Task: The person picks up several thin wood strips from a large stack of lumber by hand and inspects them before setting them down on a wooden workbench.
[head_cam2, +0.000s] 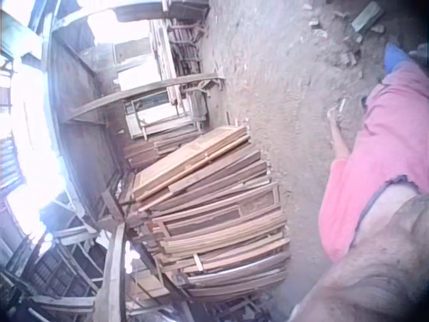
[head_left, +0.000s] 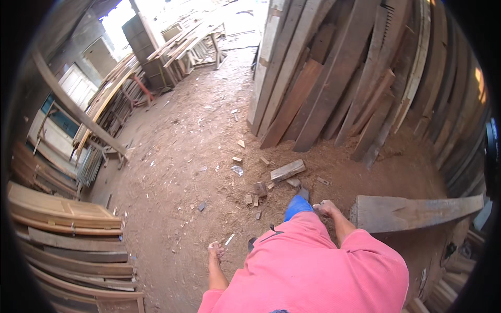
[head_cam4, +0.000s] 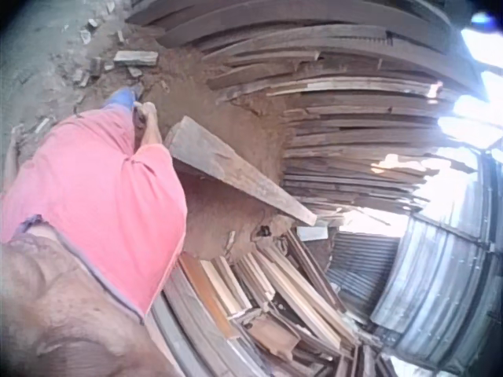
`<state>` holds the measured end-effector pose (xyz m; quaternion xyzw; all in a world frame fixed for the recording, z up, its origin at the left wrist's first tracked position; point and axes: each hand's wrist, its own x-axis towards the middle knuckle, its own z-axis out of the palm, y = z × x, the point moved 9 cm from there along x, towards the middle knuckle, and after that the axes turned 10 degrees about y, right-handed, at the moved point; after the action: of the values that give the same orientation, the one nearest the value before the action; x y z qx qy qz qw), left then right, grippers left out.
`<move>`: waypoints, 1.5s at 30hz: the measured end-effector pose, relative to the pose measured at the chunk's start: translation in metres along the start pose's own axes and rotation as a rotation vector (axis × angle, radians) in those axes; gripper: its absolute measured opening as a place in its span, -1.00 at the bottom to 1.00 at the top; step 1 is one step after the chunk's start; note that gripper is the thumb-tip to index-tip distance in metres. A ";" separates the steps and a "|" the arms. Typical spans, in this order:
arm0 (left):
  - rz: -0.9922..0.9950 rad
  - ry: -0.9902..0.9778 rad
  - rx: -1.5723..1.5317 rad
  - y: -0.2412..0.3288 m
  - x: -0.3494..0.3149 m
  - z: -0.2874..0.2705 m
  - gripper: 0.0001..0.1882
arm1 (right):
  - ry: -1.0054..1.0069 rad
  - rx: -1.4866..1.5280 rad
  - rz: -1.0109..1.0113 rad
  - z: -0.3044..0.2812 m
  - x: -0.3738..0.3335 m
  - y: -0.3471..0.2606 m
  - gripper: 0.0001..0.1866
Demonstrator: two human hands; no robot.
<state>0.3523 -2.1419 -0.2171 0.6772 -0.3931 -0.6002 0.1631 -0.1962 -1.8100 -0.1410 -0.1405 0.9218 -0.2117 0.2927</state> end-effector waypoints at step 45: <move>0.068 -0.504 0.498 0.073 0.014 0.271 -0.76 | -0.061 0.063 0.472 0.048 -0.086 0.107 -0.24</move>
<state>0.0720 -2.1306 -0.2381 0.5133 -0.5774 -0.6286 -0.0893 -0.1135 -1.6988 -0.1859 0.0816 0.9128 -0.1616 0.3660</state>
